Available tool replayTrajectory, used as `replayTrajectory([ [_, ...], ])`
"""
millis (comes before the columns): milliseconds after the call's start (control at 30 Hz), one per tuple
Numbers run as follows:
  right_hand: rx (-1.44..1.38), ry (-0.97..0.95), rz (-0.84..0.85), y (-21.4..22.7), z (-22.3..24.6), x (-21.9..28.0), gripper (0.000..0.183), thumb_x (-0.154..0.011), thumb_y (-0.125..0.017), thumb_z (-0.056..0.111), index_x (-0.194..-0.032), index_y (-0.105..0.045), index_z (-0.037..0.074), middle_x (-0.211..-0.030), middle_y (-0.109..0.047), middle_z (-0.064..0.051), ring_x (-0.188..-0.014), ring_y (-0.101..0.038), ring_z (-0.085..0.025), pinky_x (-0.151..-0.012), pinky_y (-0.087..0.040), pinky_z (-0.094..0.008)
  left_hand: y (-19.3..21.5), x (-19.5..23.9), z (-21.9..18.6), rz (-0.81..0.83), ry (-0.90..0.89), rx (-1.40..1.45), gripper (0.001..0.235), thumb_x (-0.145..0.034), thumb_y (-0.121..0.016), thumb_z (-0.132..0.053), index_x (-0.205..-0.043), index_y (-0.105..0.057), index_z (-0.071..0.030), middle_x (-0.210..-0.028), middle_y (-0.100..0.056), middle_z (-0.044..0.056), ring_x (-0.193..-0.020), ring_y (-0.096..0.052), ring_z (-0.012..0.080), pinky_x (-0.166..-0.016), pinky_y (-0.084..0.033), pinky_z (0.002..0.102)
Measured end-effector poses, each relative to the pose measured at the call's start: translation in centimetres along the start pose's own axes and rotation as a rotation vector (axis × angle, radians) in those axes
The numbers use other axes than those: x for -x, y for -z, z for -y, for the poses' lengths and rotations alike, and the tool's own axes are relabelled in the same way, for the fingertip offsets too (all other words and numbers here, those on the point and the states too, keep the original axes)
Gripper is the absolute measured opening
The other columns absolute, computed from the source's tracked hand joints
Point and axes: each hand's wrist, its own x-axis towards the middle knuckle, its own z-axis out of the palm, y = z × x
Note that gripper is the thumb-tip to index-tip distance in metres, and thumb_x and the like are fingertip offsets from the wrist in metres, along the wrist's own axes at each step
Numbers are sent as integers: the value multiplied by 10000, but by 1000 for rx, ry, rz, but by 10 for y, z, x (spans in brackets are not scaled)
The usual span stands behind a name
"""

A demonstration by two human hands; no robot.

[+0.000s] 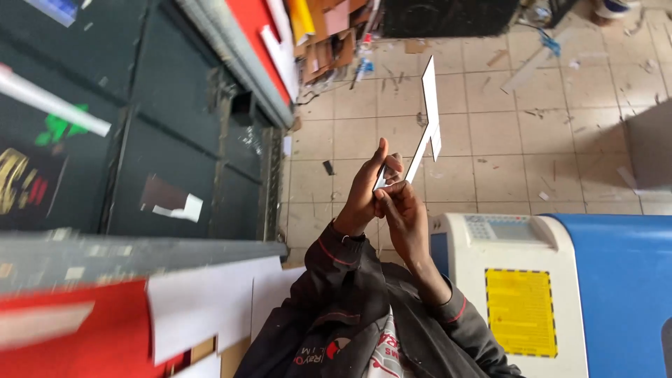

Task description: Applying a blue LED strip to the interior channel of a white plastic letter 'A' cutout on a workbench.

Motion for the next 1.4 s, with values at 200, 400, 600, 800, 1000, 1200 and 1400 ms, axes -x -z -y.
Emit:
replayTrajectory([
  [200, -48, -14, -107, 42, -36, -85, 138, -1135, -732, 51, -1116, -665, -68, -806, -703, -131, -743, -689, -165, -745, -580, -312, -35, -82, -24, 56, 109, -52, 697, -1190, -583, -577, -892, -784, 20, -800, -313, -41, -666, -345, 20, -591, -316, 152],
  [400, 19, 14, -245, 84, -62, -208, 147, -1149, -736, 91, -1113, -685, -42, -834, -732, -110, -759, -733, -162, -751, -606, -313, -25, -245, -6, 106, 275, -288, 745, -1129, -644, -654, -1079, -787, 75, -529, -431, 59, -275, -436, 107, -228, -313, 228],
  [600, 132, 27, -417, 120, -58, -300, 145, -1171, -694, 87, -1085, -679, -29, -791, -729, -111, -720, -747, -174, -704, -585, -318, -42, -371, 16, 237, 385, -335, 689, -1144, -639, -592, -1020, -796, 67, -428, -419, 111, -224, -438, 142, -201, -317, 230],
  [800, 109, 86, -599, 168, -56, -376, 115, -1158, -703, 77, -1106, -700, -26, -801, -724, -116, -720, -723, -183, -733, -592, -325, -80, -471, 51, 376, 473, -141, 644, -1189, -602, -526, -862, -764, 6, -721, -549, 76, -316, -394, 51, -259, -233, 163],
  [1000, 24, 121, -609, 250, -64, -449, 141, -1173, -686, 93, -1149, -659, -43, -825, -704, -111, -749, -722, -189, -770, -585, -352, -135, -564, 73, 388, 535, -77, 646, -1181, -603, -564, -904, -767, -4, -738, -526, 54, -330, -411, 51, -263, -268, 160],
  [1200, 139, 117, -530, 353, -41, -541, 159, -1166, -701, 97, -1103, -674, -46, -797, -719, -117, -769, -695, -180, -790, -570, -356, -180, -676, 115, 309, 515, -240, 724, -1132, -591, -701, -935, -738, -20, -578, -465, 35, -283, -389, 83, -242, -241, 179],
  [1400, 166, 90, -500, 442, -9, -614, 133, -1157, -724, 115, -1096, -688, 1, -738, -744, -76, -699, -685, -135, -745, -559, -306, -261, -760, 128, 337, 525, -242, 686, -1127, -644, -631, -975, -764, 27, -538, -421, 67, -249, -472, 126, -188, -285, 224],
])
